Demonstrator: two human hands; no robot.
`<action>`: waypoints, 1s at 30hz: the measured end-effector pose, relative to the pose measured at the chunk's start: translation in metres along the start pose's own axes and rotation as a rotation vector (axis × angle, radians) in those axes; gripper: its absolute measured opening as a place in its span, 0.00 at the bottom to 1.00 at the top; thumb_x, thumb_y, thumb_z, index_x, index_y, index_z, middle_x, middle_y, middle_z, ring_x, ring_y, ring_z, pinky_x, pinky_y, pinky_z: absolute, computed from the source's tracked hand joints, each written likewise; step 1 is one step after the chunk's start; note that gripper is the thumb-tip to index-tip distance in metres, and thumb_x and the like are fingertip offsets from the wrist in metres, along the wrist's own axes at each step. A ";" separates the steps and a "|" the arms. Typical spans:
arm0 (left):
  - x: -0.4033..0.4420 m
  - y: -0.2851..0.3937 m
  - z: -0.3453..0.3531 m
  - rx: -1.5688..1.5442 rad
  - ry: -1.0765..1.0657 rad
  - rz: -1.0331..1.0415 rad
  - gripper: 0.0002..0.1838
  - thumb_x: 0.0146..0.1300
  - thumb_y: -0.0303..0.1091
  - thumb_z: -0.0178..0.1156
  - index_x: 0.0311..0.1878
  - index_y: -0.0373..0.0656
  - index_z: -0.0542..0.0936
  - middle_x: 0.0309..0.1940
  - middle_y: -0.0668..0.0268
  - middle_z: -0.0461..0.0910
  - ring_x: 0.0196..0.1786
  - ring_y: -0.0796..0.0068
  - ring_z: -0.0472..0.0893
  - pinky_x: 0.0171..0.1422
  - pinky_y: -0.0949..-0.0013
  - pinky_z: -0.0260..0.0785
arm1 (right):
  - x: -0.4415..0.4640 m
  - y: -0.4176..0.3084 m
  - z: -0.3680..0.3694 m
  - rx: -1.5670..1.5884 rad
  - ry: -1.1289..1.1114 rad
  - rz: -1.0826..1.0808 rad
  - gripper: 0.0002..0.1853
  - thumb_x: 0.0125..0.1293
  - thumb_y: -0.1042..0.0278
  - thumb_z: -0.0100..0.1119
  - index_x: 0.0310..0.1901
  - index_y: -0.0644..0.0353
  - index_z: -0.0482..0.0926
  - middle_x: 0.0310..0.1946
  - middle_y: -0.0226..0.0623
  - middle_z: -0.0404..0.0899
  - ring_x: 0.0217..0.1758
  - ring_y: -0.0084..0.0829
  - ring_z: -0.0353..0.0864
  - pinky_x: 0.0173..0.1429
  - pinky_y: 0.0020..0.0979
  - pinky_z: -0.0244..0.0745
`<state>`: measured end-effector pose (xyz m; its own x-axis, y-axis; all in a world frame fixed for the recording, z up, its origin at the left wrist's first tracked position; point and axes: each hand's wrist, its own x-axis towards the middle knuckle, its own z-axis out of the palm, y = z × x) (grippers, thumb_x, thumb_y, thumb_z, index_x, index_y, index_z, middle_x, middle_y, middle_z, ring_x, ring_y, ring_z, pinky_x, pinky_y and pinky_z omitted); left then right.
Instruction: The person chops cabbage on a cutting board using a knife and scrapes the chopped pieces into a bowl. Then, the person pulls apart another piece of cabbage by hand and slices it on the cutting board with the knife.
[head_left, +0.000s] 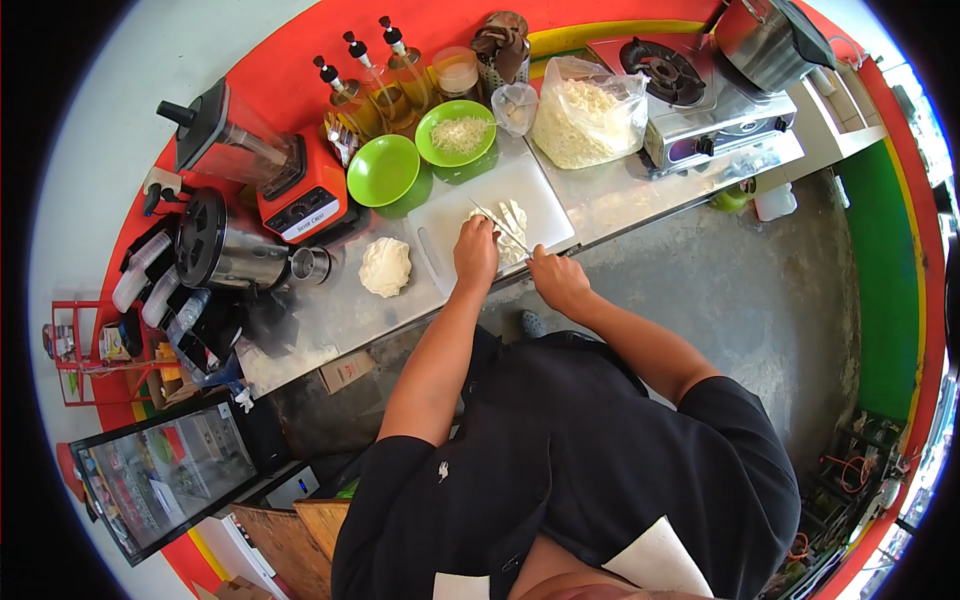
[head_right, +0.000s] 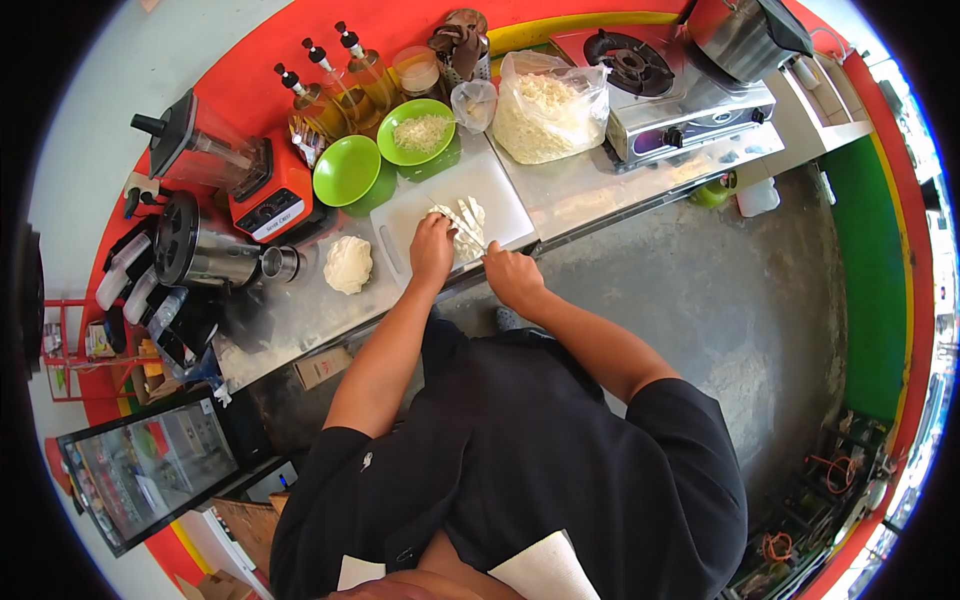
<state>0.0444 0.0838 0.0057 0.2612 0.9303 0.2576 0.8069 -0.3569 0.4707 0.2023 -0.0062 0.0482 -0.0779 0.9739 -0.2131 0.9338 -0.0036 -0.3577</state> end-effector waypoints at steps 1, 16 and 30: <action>0.000 0.001 -0.003 0.002 -0.005 0.005 0.05 0.60 0.30 0.68 0.38 0.40 0.86 0.43 0.62 0.84 0.53 0.57 0.81 0.56 0.58 0.76 | -0.001 0.000 0.000 0.006 -0.019 0.008 0.18 0.80 0.55 0.46 0.43 0.66 0.71 0.27 0.55 0.84 0.33 0.54 0.87 0.38 0.50 0.83; -0.001 -0.003 -0.001 -0.008 -0.035 -0.035 0.06 0.59 0.31 0.70 0.39 0.42 0.85 0.41 0.62 0.83 0.46 0.54 0.82 0.51 0.56 0.75 | 0.012 0.003 0.013 -0.052 -0.119 0.037 0.16 0.80 0.57 0.46 0.45 0.65 0.69 0.29 0.53 0.86 0.35 0.52 0.89 0.39 0.48 0.84; -0.005 0.003 -0.002 0.064 -0.100 0.006 0.09 0.64 0.34 0.66 0.41 0.39 0.85 0.45 0.62 0.81 0.53 0.57 0.79 0.56 0.57 0.76 | 0.027 0.004 0.043 -0.038 0.026 0.033 0.15 0.80 0.57 0.47 0.44 0.63 0.68 0.25 0.50 0.85 0.29 0.49 0.88 0.32 0.45 0.83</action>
<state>0.0443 0.0778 0.0072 0.3149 0.9333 0.1728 0.8365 -0.3589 0.4140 0.1888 0.0099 0.0016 -0.0385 0.9789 -0.2006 0.9484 -0.0274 -0.3158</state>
